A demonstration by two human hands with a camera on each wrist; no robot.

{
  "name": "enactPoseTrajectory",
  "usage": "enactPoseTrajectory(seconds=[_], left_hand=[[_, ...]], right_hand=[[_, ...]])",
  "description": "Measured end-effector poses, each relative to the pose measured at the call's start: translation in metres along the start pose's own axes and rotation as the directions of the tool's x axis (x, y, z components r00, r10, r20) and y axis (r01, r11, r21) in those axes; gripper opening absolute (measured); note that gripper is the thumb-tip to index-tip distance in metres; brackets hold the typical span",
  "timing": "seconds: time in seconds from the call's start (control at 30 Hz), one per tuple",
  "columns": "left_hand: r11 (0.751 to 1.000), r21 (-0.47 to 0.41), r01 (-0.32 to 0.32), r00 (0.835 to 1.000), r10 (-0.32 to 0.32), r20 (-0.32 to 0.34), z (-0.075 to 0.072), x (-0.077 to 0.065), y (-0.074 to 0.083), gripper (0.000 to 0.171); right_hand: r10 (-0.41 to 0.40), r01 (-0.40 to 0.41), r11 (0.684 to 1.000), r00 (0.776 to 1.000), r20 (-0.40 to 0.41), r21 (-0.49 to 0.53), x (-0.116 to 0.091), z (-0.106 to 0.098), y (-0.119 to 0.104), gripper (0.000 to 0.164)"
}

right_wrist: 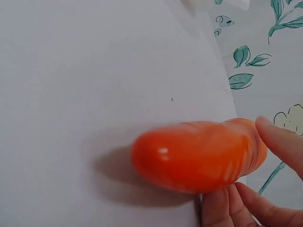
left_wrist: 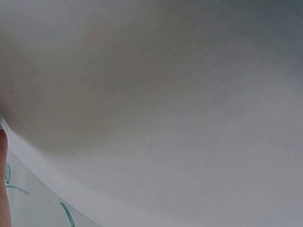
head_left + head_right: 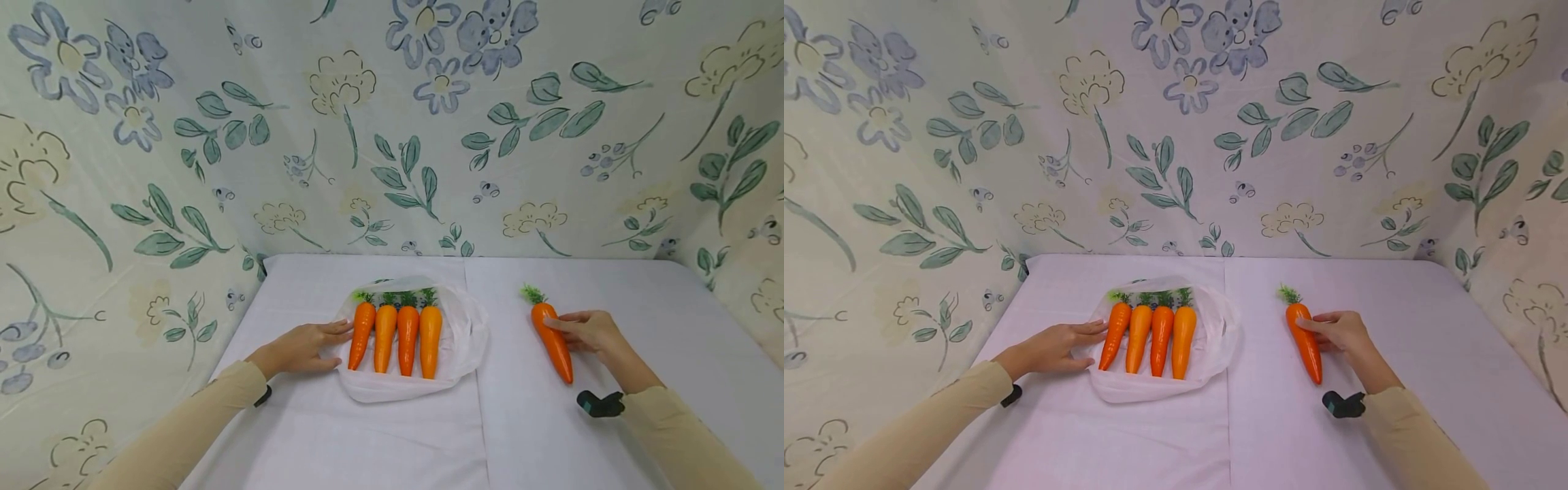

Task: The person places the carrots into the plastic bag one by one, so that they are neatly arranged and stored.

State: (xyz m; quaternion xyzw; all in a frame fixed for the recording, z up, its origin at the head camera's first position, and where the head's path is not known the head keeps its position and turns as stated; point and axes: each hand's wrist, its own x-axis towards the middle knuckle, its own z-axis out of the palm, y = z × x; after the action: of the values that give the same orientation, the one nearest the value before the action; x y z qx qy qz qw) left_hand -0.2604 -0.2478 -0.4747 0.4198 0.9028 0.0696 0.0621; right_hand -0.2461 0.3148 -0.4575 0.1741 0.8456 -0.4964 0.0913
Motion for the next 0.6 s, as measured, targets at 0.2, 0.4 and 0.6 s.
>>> enactPoseTrajectory(seconds=[0.2, 0.4, 0.6], left_hand=[[1.0, -0.002, -0.001, 1.0, 0.001, -0.001, 0.0011, -0.0001, 0.0, 0.06], [1.0, 0.002, -0.004, 1.0, 0.004, -0.004, 0.0014, 0.0003, -0.0003, 0.06], [1.0, 0.004, -0.018, 1.0, 0.018, -0.015, 0.0025, 0.0009, -0.0019, 0.059]], right_hand=[[0.017, -0.016, 1.0, 1.0, 0.014, -0.019, 0.0016, 0.0018, 0.0029, 0.089], [0.0, 0.003, 0.997, 0.999, 0.035, -0.077, -0.0019, 0.0038, -0.0013, 0.088], [-0.004, 0.007, 0.992, 1.0, 0.025, -0.128, -0.0041, 0.0083, -0.006, 0.082]])
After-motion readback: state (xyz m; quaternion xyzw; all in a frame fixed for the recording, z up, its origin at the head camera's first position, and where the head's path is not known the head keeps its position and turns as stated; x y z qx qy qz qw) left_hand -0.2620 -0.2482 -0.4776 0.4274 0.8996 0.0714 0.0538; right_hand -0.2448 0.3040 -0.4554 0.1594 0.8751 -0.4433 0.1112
